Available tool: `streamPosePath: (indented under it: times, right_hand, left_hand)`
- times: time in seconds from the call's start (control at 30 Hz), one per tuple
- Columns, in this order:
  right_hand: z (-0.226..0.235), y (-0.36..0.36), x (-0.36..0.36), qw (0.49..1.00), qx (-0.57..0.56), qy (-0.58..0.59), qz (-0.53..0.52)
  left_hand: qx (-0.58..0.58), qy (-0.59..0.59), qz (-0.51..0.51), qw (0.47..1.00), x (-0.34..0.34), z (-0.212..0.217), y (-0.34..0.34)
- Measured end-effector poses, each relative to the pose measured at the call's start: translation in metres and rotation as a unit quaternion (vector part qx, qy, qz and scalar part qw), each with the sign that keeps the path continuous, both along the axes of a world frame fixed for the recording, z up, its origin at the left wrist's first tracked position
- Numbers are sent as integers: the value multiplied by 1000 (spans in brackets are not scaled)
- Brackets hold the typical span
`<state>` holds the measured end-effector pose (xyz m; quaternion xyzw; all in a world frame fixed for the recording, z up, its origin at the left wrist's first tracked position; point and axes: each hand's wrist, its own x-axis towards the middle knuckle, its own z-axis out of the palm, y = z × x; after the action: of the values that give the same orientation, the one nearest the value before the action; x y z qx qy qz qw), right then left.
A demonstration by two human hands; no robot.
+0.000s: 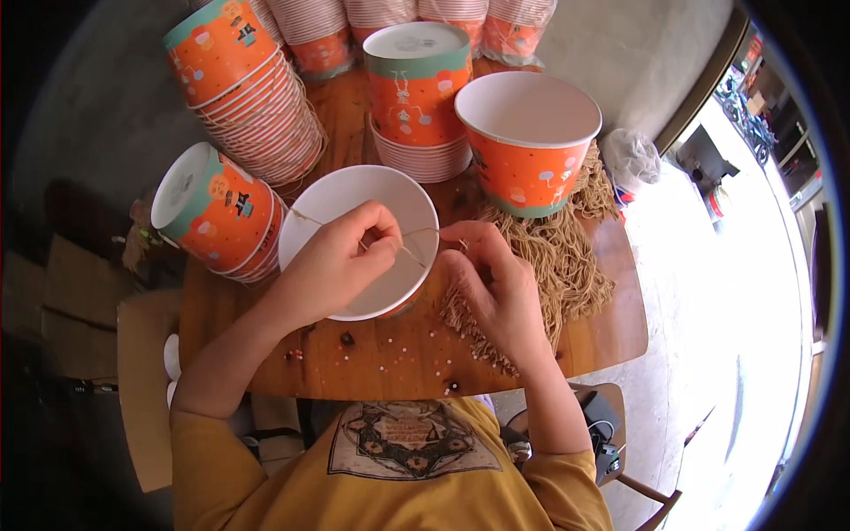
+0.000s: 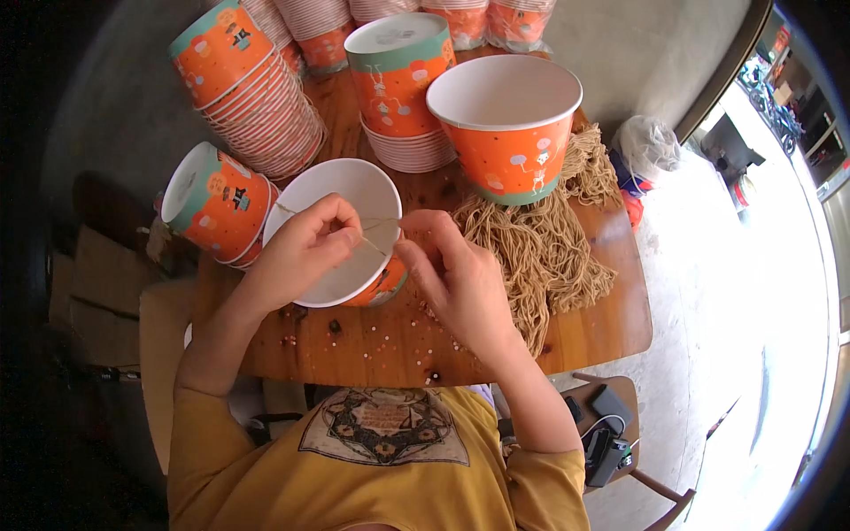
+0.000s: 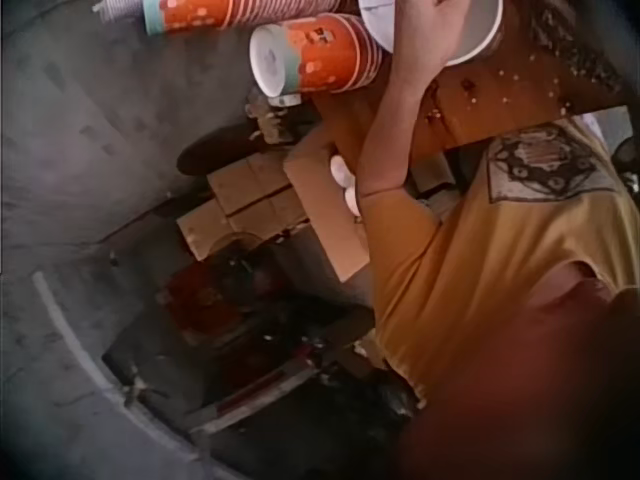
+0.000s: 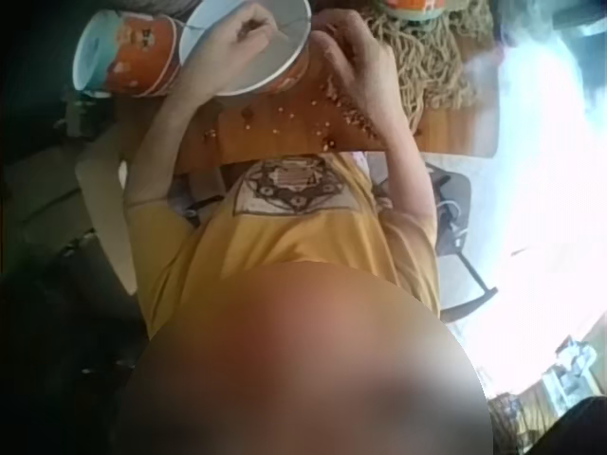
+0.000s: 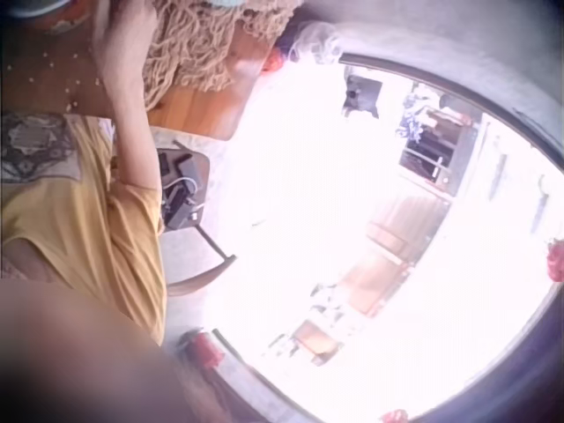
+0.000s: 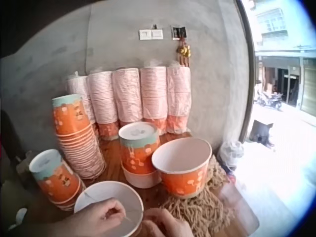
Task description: Threading string handles through pre-punched holes in paper tubs and stacking them.
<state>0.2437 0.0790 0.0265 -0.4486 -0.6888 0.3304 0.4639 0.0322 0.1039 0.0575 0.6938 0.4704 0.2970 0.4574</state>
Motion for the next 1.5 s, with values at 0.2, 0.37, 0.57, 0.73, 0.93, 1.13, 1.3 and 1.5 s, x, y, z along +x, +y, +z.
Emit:
streamPosePath:
  times: [0.2, 0.37, 0.57, 0.73, 0.93, 1.13, 1.3, 1.5]
  right_hand:
    - [-5, 11, -14, 997, -58, 15, 45]
    - [-16, 13, -22, 988, -80, 124, 45]
    - [-14, 17, -13, 979, -120, 148, 67]
    - [24, 27, 16, 951, -185, 149, 197]
    - [41, 45, 15, 952, -81, 56, 291]
    - [38, 57, 10, 968, -96, 45, 229]
    - [6, 54, 19, 990, -18, 16, 142]
    - [-4, 20, 20, 992, 71, 20, 106]
  left_hand:
    - [-95, -141, -21, 985, 8, -1, 1]
    - [-225, -257, -21, 940, 10, -7, 0]
    - [-305, -312, -53, 898, 9, -19, 7]
    - [-268, -219, -41, 937, 12, -8, 8]
    - [-123, -143, -65, 980, 25, -10, 6]
    - [-125, -91, -85, 984, 27, -6, 3]
    - [-167, -113, -70, 977, 23, -3, 5]
    - [-178, -135, -77, 972, 21, -7, 10]
